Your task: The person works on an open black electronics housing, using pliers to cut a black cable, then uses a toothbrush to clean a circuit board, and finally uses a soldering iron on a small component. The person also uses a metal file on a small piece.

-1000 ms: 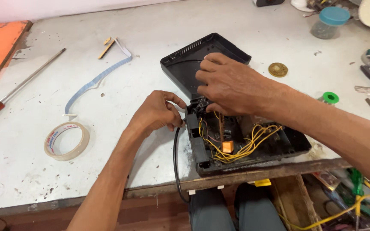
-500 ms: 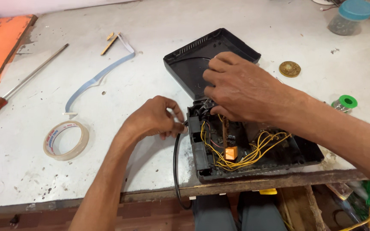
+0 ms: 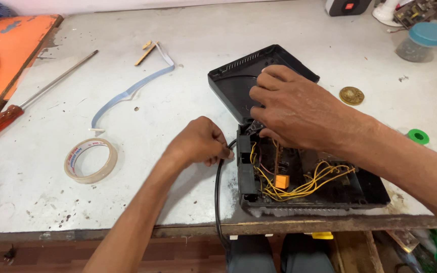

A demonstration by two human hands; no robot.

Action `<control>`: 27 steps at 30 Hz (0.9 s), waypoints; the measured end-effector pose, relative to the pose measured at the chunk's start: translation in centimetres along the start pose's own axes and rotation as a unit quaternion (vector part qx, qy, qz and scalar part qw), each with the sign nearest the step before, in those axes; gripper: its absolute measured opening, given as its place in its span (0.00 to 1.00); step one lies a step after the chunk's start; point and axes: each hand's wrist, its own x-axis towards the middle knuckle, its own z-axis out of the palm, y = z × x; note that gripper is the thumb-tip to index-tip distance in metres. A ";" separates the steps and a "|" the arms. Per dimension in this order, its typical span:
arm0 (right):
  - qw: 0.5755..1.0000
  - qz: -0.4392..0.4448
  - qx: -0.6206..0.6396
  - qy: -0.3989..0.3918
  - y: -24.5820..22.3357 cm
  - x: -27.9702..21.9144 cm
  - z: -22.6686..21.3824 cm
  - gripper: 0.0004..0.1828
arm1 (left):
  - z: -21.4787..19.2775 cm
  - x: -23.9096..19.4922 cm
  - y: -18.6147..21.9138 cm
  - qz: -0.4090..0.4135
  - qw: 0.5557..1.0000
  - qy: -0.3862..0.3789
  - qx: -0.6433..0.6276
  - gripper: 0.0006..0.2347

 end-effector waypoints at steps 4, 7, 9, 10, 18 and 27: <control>0.999 0.044 -0.007 -0.029 0.3 0.4 -0.1 0.22 | 0.9 0.0 0.6 0.043 0.984 0.103 0.141 0.04; 0.991 0.109 0.050 -0.066 0.8 0.4 0.0 0.24 | 0.4 -0.4 0.4 0.018 0.997 0.042 0.068 0.02; 0.973 0.156 0.144 -0.090 1.2 -0.1 0.3 0.25 | -0.3 -0.9 0.3 0.005 0.997 -0.035 0.065 0.07; 0.964 0.174 0.177 -0.100 1.4 -0.3 0.7 0.23 | -0.6 -1.0 0.3 0.000 0.995 -0.073 0.064 0.11; 0.918 0.225 0.288 -0.155 1.7 0.5 3.9 0.19 | -0.8 -1.0 -0.1 0.027 0.999 -0.016 0.013 0.09; 0.919 0.183 0.328 -0.121 1.2 0.5 4.0 0.22 | 0.4 0.5 -0.7 0.087 0.994 0.054 0.038 0.10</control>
